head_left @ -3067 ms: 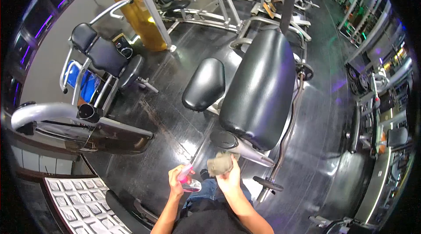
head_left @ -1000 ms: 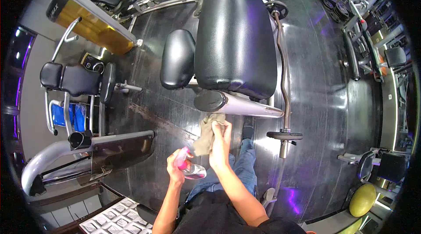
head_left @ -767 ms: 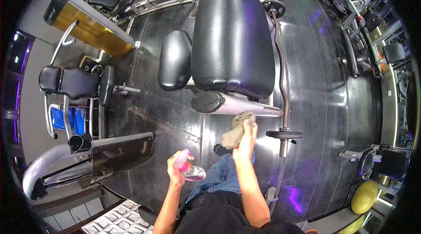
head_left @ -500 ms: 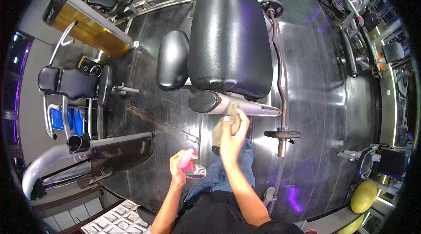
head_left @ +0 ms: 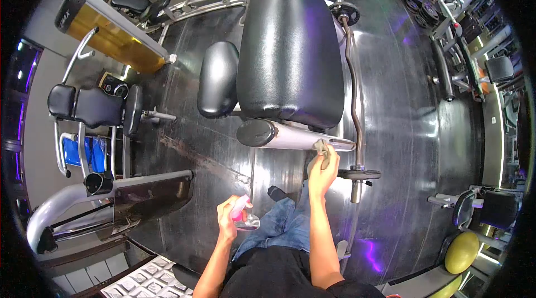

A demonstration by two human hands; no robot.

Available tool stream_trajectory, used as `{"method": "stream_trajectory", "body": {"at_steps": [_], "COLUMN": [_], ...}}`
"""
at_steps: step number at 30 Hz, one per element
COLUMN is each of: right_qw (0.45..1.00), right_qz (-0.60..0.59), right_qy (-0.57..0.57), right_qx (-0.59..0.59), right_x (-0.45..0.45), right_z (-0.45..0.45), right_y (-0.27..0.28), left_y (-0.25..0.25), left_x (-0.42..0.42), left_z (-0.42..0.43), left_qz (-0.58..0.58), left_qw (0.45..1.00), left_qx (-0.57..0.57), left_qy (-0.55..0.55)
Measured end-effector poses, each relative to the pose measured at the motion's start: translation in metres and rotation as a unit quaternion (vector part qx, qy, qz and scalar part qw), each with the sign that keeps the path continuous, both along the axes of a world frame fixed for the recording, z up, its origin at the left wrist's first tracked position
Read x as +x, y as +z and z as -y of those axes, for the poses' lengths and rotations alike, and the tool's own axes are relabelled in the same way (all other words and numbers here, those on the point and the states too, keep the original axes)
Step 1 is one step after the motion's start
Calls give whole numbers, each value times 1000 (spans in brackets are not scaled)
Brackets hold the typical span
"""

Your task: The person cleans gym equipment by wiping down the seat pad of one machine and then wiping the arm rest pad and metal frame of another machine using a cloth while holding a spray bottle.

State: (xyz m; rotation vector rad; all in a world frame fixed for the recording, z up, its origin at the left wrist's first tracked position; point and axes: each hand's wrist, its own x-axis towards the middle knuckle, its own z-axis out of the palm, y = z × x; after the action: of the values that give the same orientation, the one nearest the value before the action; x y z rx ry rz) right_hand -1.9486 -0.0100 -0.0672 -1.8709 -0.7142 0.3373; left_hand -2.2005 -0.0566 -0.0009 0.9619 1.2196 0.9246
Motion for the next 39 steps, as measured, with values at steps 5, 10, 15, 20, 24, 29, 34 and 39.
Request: {"method": "stream_trajectory", "body": {"at_steps": [5,10,15,20,24,29,34,39], "right_qw": [998,990,991,989,962,961,846,740], "right_qz": [-34,9,18,-102,-203,-234,-464,-611], "right_qy": [5,97,66,-73,-158,-110,-153,-217], "right_qx": [61,103,116,72,85,101,212,181], "right_x": [-19,-53,-28,-9,-41,-97,-96,-42], "right_z": [-8,-10,-2,-5,-14,-20,-21,-15], "right_y": [14,61,9,-53,-40,16,-15,-74], "left_y": [-8,-9,-9,-8,-12,-6,1,0], "left_x": [3,16,13,6,-1,-3,-3,-3], "left_z": [1,-4,-10,-15,-18,-27,-32,-27], "left_qz": [-6,-6,6,70,44,69,47,62], "left_qw": [1000,999,999,997,999,997,998,997], "left_qx": [14,3,15,10,9,-4,-9,-29], "left_qy": [-27,-38,-35,-10,-8,42,28,37]}}
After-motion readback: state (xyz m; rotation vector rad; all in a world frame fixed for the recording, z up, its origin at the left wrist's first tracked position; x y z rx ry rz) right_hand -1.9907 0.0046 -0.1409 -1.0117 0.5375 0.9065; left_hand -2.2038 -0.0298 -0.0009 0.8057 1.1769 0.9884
